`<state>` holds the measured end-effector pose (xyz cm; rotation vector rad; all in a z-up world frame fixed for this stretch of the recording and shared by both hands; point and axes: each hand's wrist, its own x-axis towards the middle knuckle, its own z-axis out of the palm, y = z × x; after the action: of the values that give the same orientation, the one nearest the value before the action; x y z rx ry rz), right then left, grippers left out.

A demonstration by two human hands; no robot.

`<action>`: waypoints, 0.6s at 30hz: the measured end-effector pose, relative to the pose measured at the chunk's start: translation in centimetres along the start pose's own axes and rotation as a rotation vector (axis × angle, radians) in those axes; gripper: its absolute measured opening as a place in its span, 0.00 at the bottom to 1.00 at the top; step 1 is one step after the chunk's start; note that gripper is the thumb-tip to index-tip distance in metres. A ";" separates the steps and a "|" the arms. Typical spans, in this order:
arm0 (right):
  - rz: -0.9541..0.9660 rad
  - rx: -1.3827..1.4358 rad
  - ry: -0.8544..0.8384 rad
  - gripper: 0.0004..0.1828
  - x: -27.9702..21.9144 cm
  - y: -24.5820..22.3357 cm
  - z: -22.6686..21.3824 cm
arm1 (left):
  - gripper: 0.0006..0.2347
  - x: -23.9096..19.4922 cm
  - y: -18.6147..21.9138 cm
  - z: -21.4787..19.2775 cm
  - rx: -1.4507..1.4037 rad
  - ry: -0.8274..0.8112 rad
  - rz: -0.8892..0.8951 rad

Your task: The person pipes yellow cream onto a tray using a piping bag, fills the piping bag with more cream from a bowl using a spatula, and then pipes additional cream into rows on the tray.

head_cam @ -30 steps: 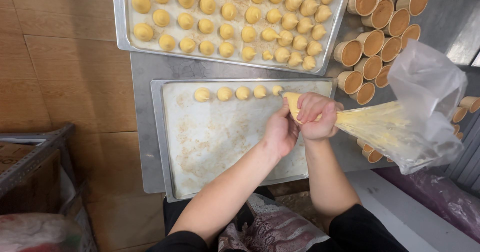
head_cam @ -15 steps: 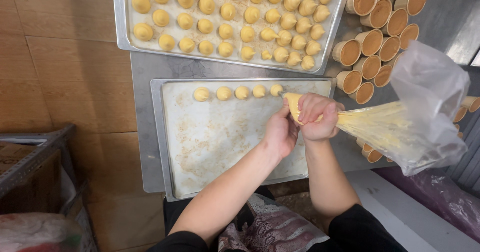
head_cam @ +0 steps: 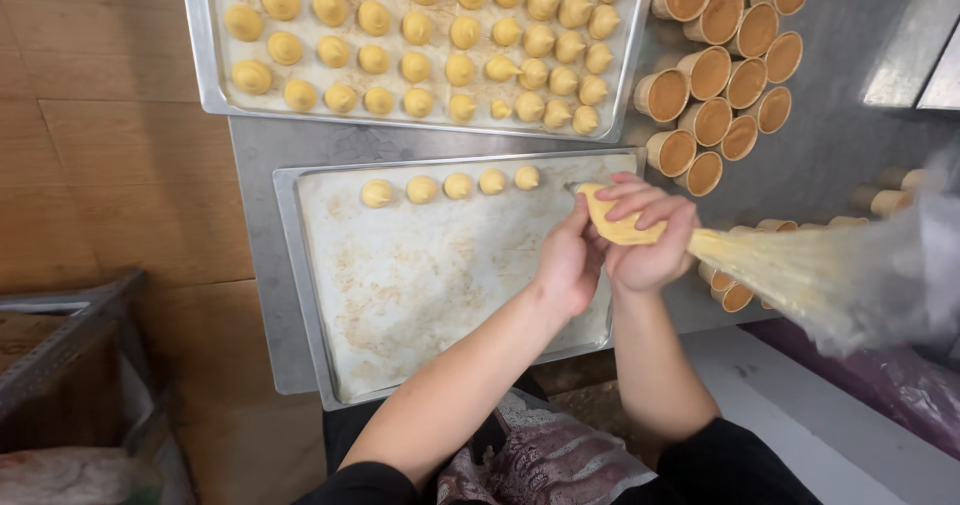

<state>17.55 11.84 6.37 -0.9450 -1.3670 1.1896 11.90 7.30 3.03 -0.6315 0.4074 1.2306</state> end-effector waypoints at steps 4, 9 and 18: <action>0.055 0.120 -0.009 0.25 0.0 1.9 -0.6 | 0.17 1.2 -0.2 -0.8 -0.057 0.026 -0.015; 0.012 0.176 -0.056 0.27 0.3 3.7 -1.2 | 0.18 2.8 -0.2 -2.3 -0.054 -0.002 -0.051; 0.006 0.127 -0.131 0.28 1.0 4.2 -0.6 | 0.18 3.4 -0.1 -2.8 -0.118 -0.002 -0.053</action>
<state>17.72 13.76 2.41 -0.7929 -1.3743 1.3466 13.10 7.98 -1.08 -0.7377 0.3157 1.2111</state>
